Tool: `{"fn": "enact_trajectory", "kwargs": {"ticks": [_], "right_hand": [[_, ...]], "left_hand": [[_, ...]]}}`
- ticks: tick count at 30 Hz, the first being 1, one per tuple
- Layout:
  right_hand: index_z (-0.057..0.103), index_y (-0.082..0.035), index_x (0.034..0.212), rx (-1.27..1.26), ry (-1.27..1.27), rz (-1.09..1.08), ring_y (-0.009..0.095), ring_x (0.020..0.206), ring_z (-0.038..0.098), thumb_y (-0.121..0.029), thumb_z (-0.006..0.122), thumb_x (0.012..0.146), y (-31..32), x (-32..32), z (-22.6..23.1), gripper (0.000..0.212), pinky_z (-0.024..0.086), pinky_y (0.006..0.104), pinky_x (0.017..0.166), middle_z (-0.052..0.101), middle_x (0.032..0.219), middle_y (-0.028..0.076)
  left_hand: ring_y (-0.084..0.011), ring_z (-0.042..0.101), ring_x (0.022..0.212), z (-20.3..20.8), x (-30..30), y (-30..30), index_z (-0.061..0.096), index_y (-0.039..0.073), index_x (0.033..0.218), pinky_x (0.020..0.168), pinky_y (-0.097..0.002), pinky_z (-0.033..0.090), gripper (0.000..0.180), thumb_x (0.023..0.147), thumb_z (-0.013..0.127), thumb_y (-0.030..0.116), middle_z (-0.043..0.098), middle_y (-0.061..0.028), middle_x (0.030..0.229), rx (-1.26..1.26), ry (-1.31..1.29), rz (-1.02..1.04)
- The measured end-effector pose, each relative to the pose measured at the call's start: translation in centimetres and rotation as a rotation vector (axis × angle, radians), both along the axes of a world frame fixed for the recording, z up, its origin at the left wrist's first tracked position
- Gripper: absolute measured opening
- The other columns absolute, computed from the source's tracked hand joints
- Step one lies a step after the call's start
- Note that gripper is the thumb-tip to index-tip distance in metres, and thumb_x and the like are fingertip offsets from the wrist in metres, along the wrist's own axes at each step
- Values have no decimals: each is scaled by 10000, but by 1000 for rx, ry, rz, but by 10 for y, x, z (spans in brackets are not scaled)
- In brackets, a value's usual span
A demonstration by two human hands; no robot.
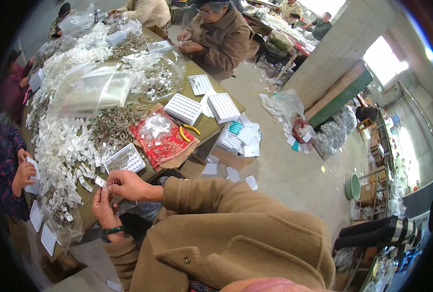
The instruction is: The person repeatedly picks small white rectangular components and metallic parts from a tray, inserts the metallic parts into the white components, and places the assembled units back on the table. The person occasionally uses a small light source to illuminate the components during assembly.
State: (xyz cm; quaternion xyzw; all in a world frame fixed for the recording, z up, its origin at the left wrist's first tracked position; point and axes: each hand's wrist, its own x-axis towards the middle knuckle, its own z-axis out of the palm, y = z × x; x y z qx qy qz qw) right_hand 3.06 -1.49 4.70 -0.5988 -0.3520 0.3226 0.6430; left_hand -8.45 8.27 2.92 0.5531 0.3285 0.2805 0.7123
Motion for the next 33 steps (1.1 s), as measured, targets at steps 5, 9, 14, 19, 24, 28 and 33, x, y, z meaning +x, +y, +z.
{"fn": "enact_trajectory", "kwargs": {"ticks": [5,9,14,19,24,28,33], "right_hand": [[558,20,981,18,371,110,165,663,623,-86,591,812,-5,2,4,203,495,334,584,613,726,85],[563,0,982,98,38,45,233,652,630,-72,598,776,-9,4,10,222,489,379,584,621,728,122],[562,-38,961,38,-593,-139,407,714,604,-63,610,743,-16,10,19,225,473,466,616,613,769,194],[526,-48,958,54,-517,-84,435,777,586,-60,591,762,-16,10,23,207,463,486,642,605,784,199],[496,-46,969,64,-602,-41,430,771,576,-61,582,789,-21,7,19,201,453,485,637,580,785,189],[497,-49,962,106,-666,-55,407,823,573,-60,585,786,-28,12,17,197,454,473,669,566,832,170],[505,-45,985,62,-785,-93,387,846,570,-84,597,771,-33,16,17,237,462,456,709,557,873,162]], "left_hand": [[-18,564,631,-5,-2,4,654,52,1016,407,-160,309,198,914,635,221,629,40,776,-38,-14,-18],[-36,582,602,-10,0,4,641,19,1033,399,-174,335,209,927,603,195,640,19,786,87,90,14],[-45,595,624,-6,0,6,624,7,1088,399,-179,352,233,936,591,181,659,-4,841,37,33,49],[-16,591,731,7,0,4,634,80,1137,433,-126,311,227,941,582,181,654,34,945,-262,-47,125],[-8,607,760,12,5,2,621,85,1154,451,-109,337,238,934,601,172,666,30,986,-456,-79,187],[-25,647,872,13,0,12,595,53,1169,488,-99,449,267,927,618,163,674,4,1041,-822,-184,51],[-62,667,925,14,1,10,586,44,1164,529,-110,517,277,930,622,188,680,-19,1060,-886,-245,-54]]}}
